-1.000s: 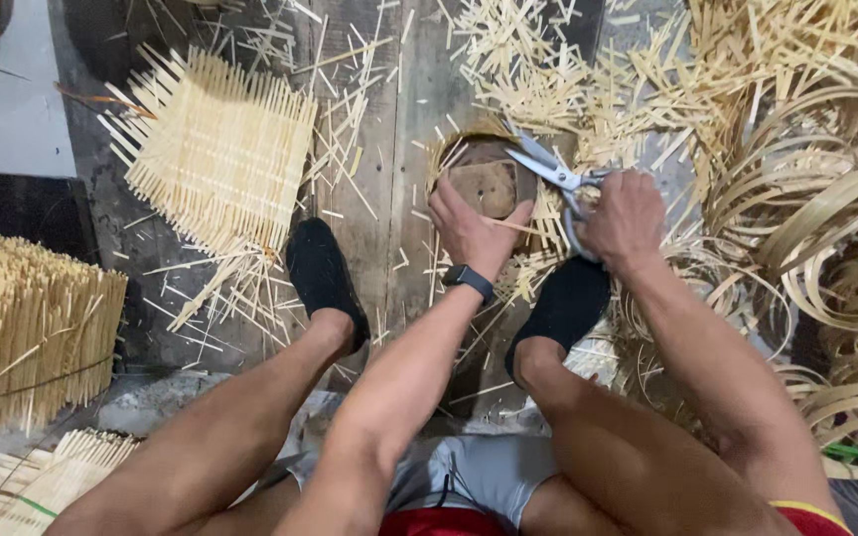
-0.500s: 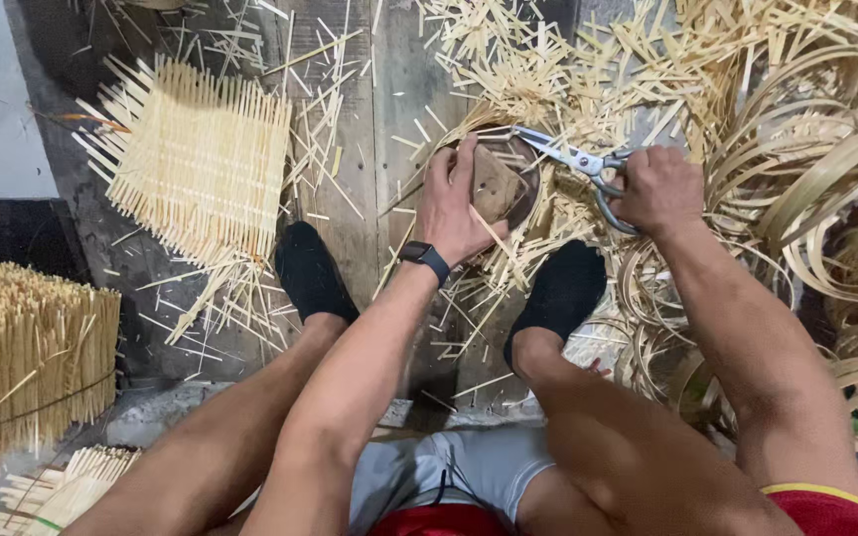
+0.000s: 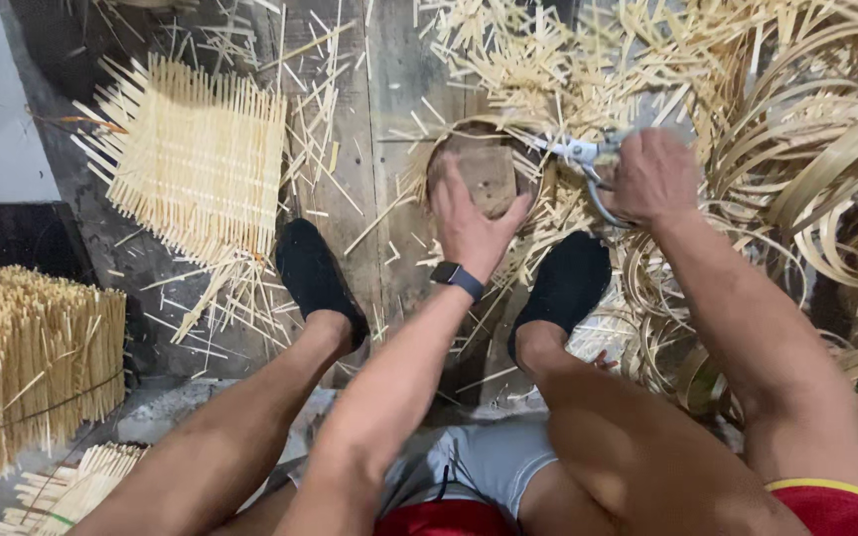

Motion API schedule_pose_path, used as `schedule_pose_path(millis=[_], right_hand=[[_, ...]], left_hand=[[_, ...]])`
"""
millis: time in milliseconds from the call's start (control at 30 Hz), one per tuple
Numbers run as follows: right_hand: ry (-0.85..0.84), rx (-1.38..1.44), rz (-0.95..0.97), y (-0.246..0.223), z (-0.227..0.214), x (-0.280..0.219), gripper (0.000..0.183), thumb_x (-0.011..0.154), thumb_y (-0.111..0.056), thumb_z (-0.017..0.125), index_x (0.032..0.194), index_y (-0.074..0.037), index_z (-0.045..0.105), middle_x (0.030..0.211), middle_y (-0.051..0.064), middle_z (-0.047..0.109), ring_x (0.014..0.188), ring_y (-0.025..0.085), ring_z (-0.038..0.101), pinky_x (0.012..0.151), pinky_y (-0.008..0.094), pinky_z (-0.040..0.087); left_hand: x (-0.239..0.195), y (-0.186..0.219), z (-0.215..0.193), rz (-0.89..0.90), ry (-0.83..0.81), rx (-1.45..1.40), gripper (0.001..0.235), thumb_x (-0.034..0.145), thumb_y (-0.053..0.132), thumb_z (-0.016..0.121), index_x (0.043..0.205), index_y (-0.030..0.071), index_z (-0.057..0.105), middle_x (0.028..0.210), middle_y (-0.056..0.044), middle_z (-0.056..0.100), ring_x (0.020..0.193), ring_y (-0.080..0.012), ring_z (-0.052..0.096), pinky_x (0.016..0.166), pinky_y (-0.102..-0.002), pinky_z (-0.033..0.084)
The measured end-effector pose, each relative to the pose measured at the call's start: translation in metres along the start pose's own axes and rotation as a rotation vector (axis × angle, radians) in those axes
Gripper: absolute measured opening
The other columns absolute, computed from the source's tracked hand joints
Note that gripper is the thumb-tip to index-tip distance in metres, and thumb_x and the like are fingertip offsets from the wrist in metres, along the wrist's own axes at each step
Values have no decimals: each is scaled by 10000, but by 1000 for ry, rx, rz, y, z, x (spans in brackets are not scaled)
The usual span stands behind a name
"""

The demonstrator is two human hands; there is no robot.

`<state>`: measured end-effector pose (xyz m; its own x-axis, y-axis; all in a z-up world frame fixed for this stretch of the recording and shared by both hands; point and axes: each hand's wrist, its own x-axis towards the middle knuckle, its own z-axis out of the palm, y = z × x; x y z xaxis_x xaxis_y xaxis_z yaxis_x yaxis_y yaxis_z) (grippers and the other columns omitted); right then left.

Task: The person sits on the floor and repeatedly trims the edges of woven bamboo mats using shears. They place each mat on a circular wooden block, cut the overhanging strips, and then remove the mat to repeat the process with another one.

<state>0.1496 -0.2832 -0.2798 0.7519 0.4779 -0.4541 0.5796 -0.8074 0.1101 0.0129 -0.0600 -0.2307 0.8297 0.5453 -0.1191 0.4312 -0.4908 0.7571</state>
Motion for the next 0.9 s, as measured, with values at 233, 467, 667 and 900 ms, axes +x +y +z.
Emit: schedule_pose_path(millis=[233, 467, 667, 900], right_hand=[[-150, 98, 62, 3, -5, 3, 524, 965, -489, 561, 1075, 14, 658, 1009, 208, 618, 951, 286, 584, 755, 445, 554], [-11, -44, -4, 8, -14, -9, 774, 867, -698, 625, 1057, 53, 619, 1017, 176, 563, 981, 281, 521, 906, 393, 453], [-83, 8, 5, -12, -15, -15, 750, 928, -692, 573, 1093, 39, 602, 971, 169, 555, 913, 287, 507, 856, 422, 434], [-24, 94, 23, -5, -4, -6, 492, 967, -463, 602, 1111, 7, 634, 968, 164, 571, 872, 262, 534, 722, 419, 504]], left_hand=[[10, -15, -11, 205, -181, 93, 1185, 612, 263, 876, 1578, 19, 234, 1452, -259, 469, 1272, -463, 479, 1129, -492, 403], [21, -17, -24, 193, -323, 118, 1222, 576, 251, 862, 1596, 112, 204, 1380, -213, 504, 1247, -445, 497, 1096, -489, 439], [20, -18, -22, 225, -292, 136, 1218, 575, 247, 871, 1598, 166, 215, 1471, -191, 484, 1249, -456, 491, 1094, -502, 431], [28, -20, -28, 331, -362, 149, 1087, 649, 294, 903, 1570, 230, 329, 1442, -135, 530, 1283, -431, 497, 1114, -527, 424]])
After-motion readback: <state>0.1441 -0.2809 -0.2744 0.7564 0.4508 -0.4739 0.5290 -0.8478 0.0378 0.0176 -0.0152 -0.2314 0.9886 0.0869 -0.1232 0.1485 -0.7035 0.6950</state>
